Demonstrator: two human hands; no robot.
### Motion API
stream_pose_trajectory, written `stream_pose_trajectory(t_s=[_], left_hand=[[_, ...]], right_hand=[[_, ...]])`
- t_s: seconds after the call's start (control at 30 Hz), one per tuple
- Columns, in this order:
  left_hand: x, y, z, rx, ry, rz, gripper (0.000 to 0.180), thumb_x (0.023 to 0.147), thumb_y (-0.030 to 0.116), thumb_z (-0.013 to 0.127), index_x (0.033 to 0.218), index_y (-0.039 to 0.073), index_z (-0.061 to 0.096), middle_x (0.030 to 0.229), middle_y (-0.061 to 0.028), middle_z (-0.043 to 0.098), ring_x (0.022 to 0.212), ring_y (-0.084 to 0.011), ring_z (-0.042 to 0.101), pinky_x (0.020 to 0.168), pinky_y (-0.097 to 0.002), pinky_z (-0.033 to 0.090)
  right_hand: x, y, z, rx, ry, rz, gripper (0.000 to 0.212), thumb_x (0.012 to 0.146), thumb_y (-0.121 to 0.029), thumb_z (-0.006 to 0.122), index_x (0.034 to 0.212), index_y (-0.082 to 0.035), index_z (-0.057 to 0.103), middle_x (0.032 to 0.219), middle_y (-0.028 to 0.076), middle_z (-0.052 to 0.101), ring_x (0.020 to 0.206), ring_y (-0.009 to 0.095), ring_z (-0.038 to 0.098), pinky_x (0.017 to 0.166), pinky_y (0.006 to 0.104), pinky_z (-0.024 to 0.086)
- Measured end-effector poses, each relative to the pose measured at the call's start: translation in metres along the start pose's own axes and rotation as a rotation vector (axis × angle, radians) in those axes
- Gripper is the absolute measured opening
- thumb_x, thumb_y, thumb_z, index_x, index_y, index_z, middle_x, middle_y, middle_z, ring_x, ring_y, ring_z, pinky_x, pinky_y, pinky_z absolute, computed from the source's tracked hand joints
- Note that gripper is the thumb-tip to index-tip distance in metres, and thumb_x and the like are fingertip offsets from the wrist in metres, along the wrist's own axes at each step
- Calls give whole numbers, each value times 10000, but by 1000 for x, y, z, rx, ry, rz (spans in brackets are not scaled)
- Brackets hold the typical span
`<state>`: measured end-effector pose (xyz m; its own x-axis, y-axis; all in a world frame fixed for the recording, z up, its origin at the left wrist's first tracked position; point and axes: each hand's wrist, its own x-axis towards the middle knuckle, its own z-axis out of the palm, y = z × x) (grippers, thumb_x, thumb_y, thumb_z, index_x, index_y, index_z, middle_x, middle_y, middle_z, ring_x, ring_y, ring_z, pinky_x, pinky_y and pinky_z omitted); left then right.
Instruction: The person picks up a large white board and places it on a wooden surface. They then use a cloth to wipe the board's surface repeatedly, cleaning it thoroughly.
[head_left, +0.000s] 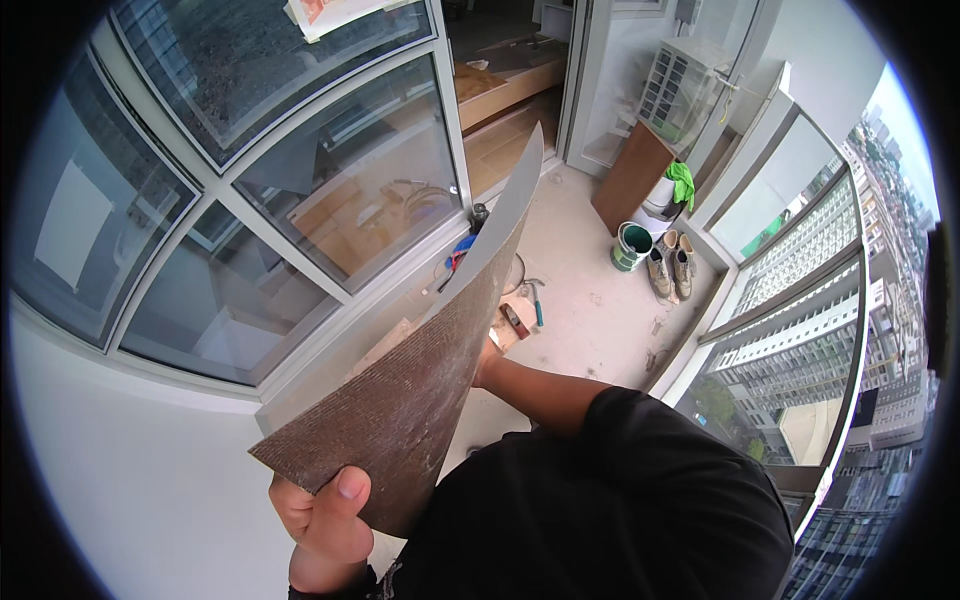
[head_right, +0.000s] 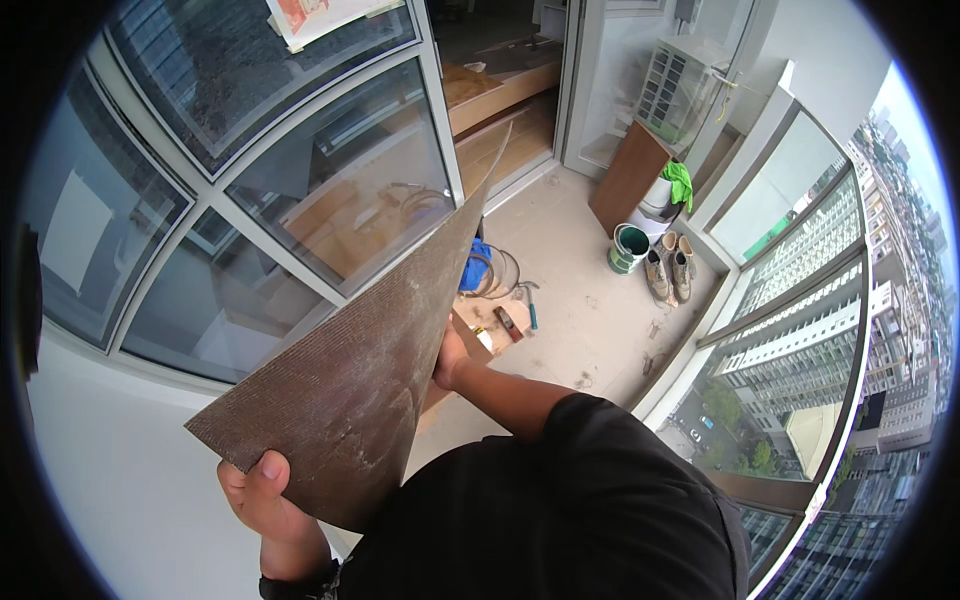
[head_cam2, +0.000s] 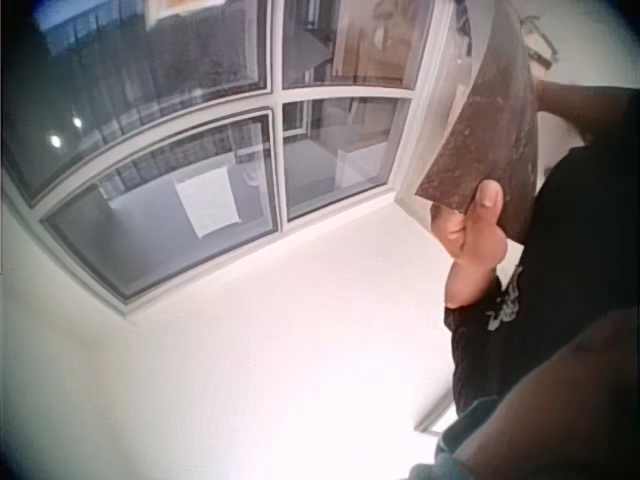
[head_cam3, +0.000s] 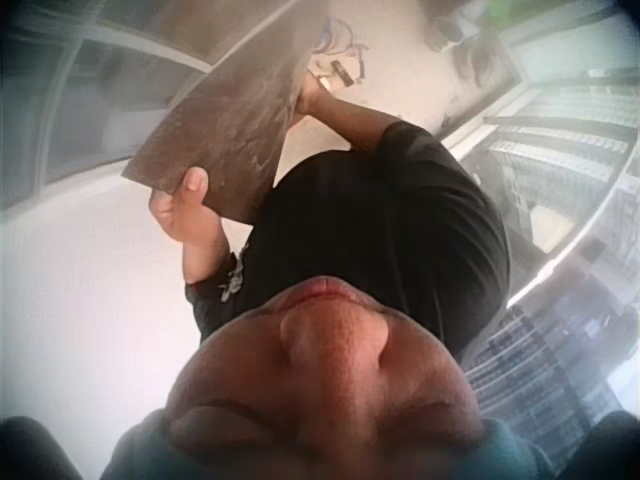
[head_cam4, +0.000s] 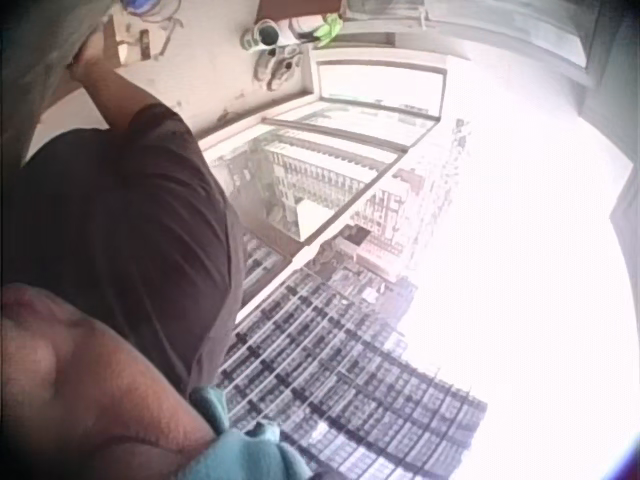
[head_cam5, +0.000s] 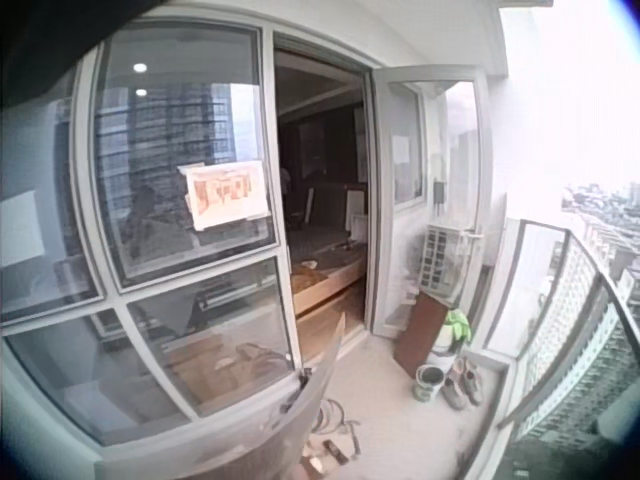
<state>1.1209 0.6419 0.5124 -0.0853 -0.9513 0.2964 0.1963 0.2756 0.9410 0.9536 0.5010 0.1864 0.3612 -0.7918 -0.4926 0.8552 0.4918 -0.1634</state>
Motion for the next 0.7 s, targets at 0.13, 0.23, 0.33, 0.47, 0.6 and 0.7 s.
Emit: stream_pose_trajectory(t_s=[0.13,0.23,0.33,0.47,0.6,0.7], left_hand=[[29,-19,38,123,-192,97,324,926,142,660,1137,-103,665,1108,-165,710,999,-225,664,892,-351,511],[57,-36,73,237,-279,157,278,925,134,664,1078,-97,686,1016,-157,728,901,-207,681,806,-325,527],[87,-58,102,388,-335,208,172,926,76,656,953,-89,698,857,-146,721,708,-191,660,656,-302,505],[132,-113,175,526,-459,382,146,917,68,674,879,-72,691,740,-125,681,548,-237,600,540,-308,452],[174,-158,274,637,-508,586,149,892,92,674,916,-52,703,803,-130,708,678,-273,683,635,-346,559],[204,-182,329,708,-572,732,222,877,133,669,991,-51,716,913,-138,734,804,-270,725,751,-361,597]], right_hand=[[-18,-69,-35,-217,139,-110,687,1041,-586,355,1450,-46,472,1434,173,535,1270,348,534,1098,497,414],[-38,-128,-73,-369,346,-91,703,1054,-593,302,1398,-15,504,1352,164,573,1162,354,574,1000,516,462],[-75,-195,-94,-352,513,-155,731,1045,-616,298,1411,-9,474,1329,185,573,1167,387,568,967,532,477],[-126,-316,-131,-305,556,-341,957,931,-785,372,1507,-22,343,1414,296,468,1199,461,551,973,582,478],[-154,-459,-136,-353,460,-314,1288,748,-968,387,1593,-25,151,1501,390,298,1187,586,523,932,634,498],[-169,-574,-140,-492,367,-319,1354,728,-980,395,1590,25,112,1546,408,253,1288,617,449,936,644,494]])
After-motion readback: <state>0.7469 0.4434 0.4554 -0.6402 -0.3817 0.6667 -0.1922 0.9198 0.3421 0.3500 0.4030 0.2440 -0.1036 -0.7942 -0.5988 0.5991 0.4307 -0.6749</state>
